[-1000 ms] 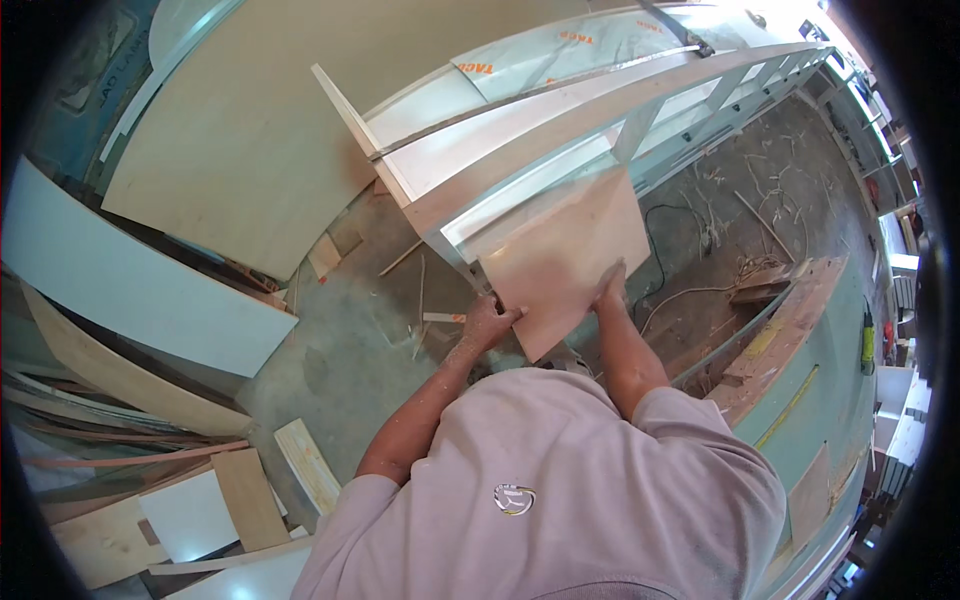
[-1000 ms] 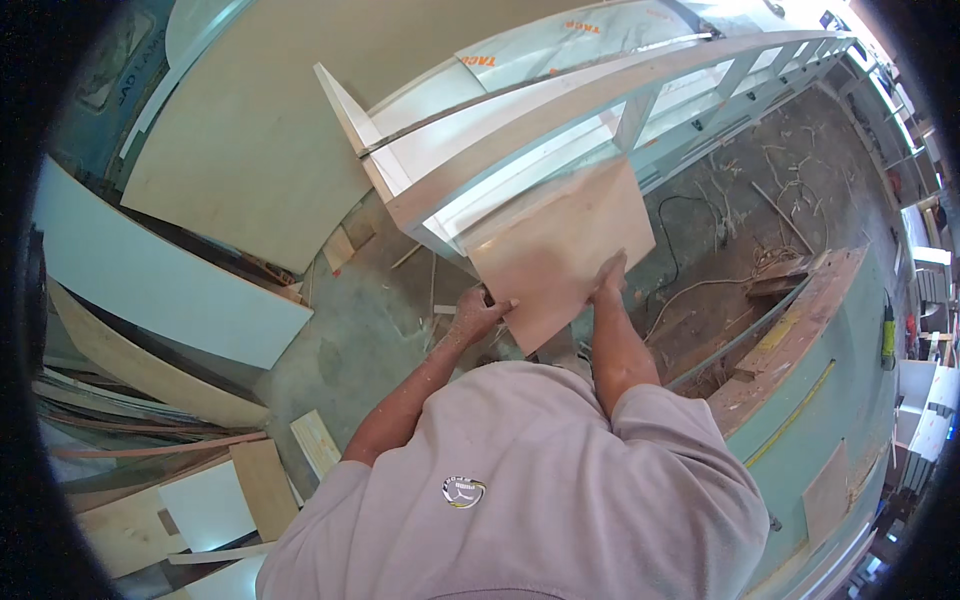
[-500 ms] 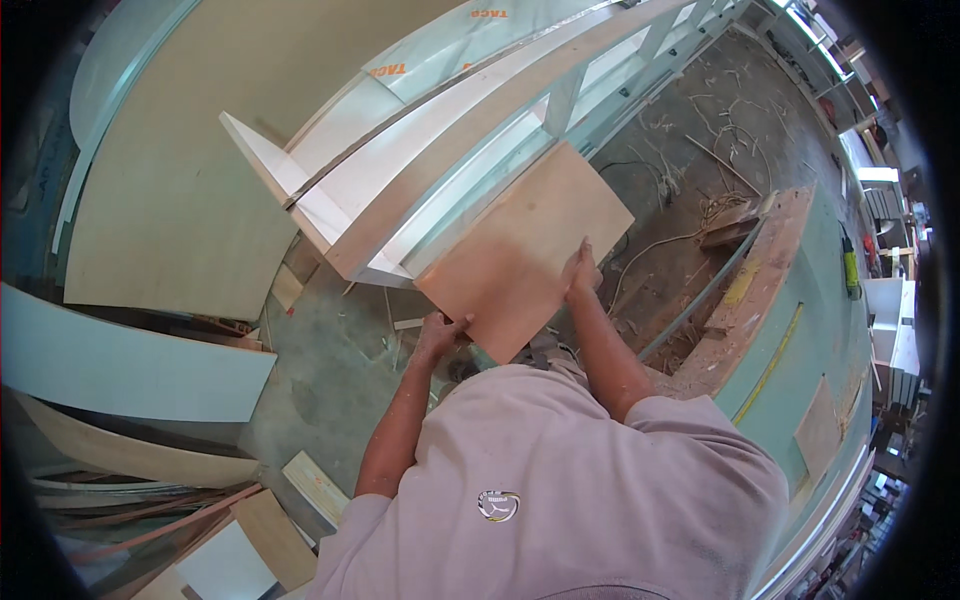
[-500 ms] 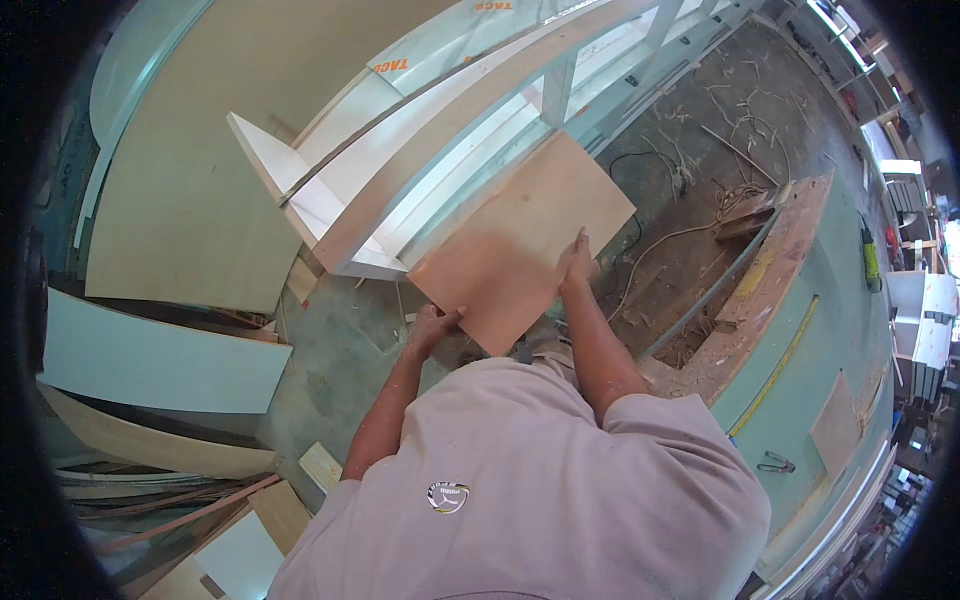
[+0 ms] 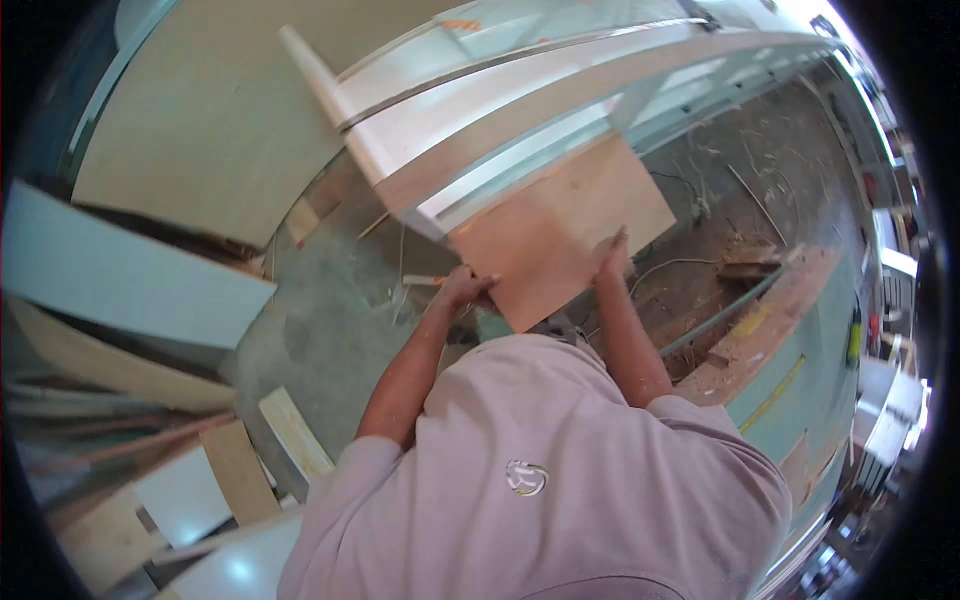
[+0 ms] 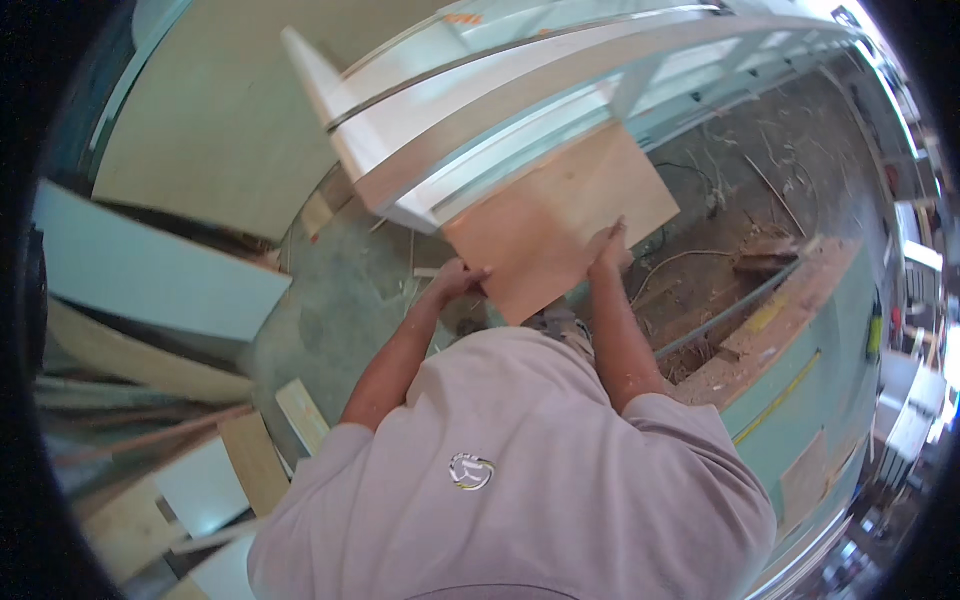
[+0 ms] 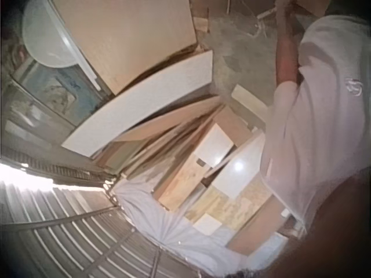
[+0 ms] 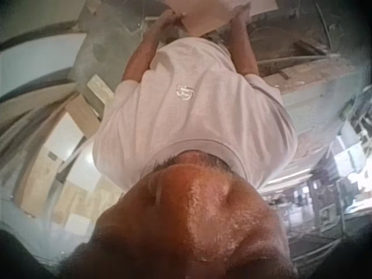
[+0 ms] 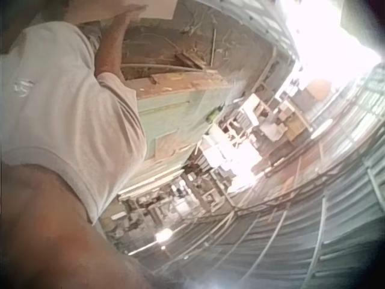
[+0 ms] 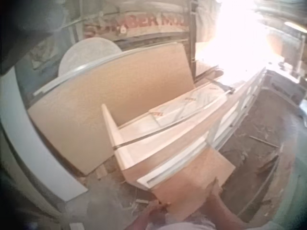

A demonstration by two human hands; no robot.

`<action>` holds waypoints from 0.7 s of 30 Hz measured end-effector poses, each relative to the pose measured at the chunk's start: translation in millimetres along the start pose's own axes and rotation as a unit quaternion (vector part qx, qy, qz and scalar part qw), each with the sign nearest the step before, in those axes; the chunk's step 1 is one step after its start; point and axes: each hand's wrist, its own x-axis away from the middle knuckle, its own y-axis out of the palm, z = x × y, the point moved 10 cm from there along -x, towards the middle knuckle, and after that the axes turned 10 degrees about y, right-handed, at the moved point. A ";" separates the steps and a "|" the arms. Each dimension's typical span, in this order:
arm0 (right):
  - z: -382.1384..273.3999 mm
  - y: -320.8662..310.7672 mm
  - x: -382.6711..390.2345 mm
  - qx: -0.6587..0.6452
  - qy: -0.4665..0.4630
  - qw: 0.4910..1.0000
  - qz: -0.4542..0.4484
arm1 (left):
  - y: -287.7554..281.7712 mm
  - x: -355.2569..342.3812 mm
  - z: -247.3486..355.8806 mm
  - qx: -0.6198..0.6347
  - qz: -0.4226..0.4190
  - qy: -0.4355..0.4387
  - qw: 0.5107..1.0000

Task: The person positions wooden panels against a frame, carries individual panels to a workbench to apply adhesive, and then secures them onto the furniture structure by hand.

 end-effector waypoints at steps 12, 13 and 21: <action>-12.3 -1.3 15.9 -0.051 0.018 0.998 -0.033 | 9.2 12.8 27.7 0.043 -0.030 0.006 0.999; -11.1 3.7 13.2 -0.062 0.027 0.996 -0.058 | 5.0 10.6 27.8 0.044 -0.029 0.006 0.999; -11.5 12.8 30.8 -0.103 0.035 0.988 -0.106 | -4.2 6.9 34.5 0.029 0.008 -0.001 1.000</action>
